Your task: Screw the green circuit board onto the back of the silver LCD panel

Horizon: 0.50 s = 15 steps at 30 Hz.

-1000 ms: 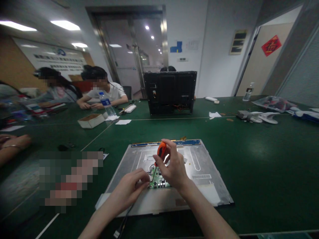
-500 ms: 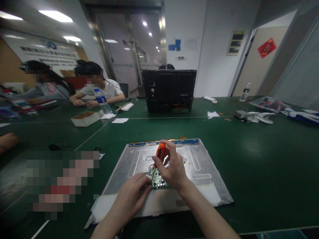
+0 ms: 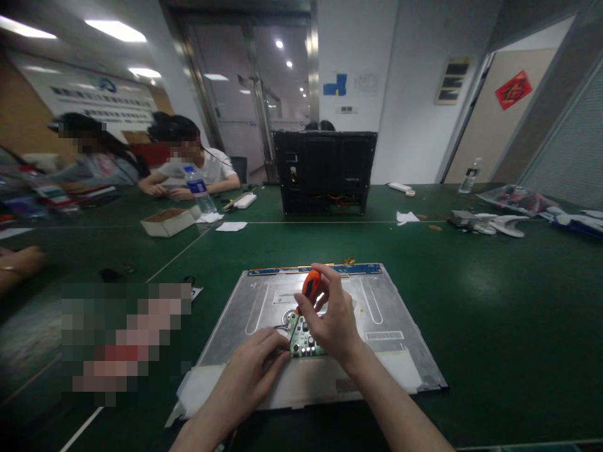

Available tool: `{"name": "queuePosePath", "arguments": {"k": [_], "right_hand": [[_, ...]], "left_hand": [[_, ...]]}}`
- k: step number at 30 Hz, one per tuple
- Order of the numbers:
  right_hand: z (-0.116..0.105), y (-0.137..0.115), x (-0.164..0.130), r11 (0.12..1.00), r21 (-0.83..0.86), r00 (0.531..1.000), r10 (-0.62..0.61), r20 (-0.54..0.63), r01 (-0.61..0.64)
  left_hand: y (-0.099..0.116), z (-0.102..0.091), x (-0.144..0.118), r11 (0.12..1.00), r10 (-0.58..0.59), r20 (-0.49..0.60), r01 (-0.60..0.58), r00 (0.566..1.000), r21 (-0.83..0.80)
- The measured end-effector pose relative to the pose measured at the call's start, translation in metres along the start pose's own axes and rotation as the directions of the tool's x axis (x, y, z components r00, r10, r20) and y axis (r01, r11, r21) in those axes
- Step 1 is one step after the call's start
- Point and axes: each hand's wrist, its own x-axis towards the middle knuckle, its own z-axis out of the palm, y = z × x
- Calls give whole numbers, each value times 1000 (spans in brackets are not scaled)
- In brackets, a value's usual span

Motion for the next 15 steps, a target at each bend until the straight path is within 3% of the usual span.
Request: {"name": "queuePosePath", "arguments": {"k": [5, 9, 15], "right_hand": [[-3, 0, 3, 1000, 6, 999, -1, -53, 2], [-3, 4, 5, 999, -30, 993, 41, -114, -44], [2, 14, 4, 997, -49, 994, 58, -88, -62]], "left_hand": [[-6, -20, 8, 999, 16, -14, -16, 1000, 28], [-11, -41, 39, 995, 9, 54, -14, 999, 100], [-21, -37, 80, 1000, 7, 226, -1, 974, -27]]}}
